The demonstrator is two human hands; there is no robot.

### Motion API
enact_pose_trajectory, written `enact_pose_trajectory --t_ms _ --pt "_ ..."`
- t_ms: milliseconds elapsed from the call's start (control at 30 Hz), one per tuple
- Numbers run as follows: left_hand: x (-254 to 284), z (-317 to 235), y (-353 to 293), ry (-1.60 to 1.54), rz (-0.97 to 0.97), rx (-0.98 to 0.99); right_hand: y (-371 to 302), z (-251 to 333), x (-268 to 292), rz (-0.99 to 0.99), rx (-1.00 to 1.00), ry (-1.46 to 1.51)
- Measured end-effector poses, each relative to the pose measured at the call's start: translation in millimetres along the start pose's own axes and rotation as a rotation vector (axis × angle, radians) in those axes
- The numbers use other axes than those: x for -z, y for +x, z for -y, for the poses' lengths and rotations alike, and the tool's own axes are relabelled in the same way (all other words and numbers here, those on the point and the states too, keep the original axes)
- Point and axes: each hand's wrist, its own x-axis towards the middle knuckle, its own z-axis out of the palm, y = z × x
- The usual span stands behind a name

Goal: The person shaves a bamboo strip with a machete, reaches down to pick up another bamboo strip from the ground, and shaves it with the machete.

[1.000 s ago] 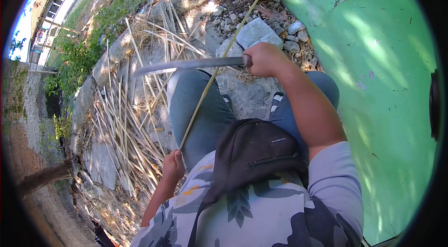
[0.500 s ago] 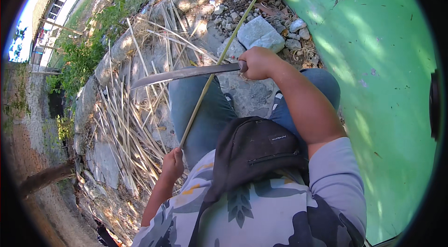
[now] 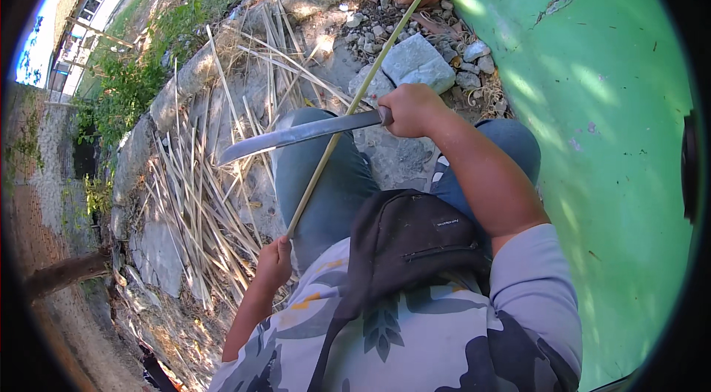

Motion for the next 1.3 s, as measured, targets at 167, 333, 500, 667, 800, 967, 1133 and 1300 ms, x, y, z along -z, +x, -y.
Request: enact_pose_trajectory --t_ms 167,333,500,667,800,967,1133,1300 --pt "-7 11 -10 -0.033 -0.008 0.012 -4 17 -11 -0.063 0.132 0.018" --pt "-9 7 -9 -0.067 -0.047 0.018 1 16 -7 -0.089 0.075 -0.004" --pt "-9 2 -5 -0.057 -0.029 0.015 0 7 -13 -0.100 0.132 -0.014" --pt "-11 10 -14 -0.080 -0.019 0.002 2 13 -22 -0.222 0.233 0.050" --pt "-13 6 -5 -0.093 -0.036 -0.007 4 3 -20 -0.206 0.143 -0.014" --pt "-13 11 -13 -0.060 -0.036 -0.034 -2 29 -17 -0.263 0.247 0.030" --pt "-11 -11 -9 -0.050 -0.055 -0.039 4 12 -16 -0.219 0.068 0.084" --pt "-14 15 -12 -0.022 -0.052 -0.048 -4 29 -18 -0.226 0.216 0.012"
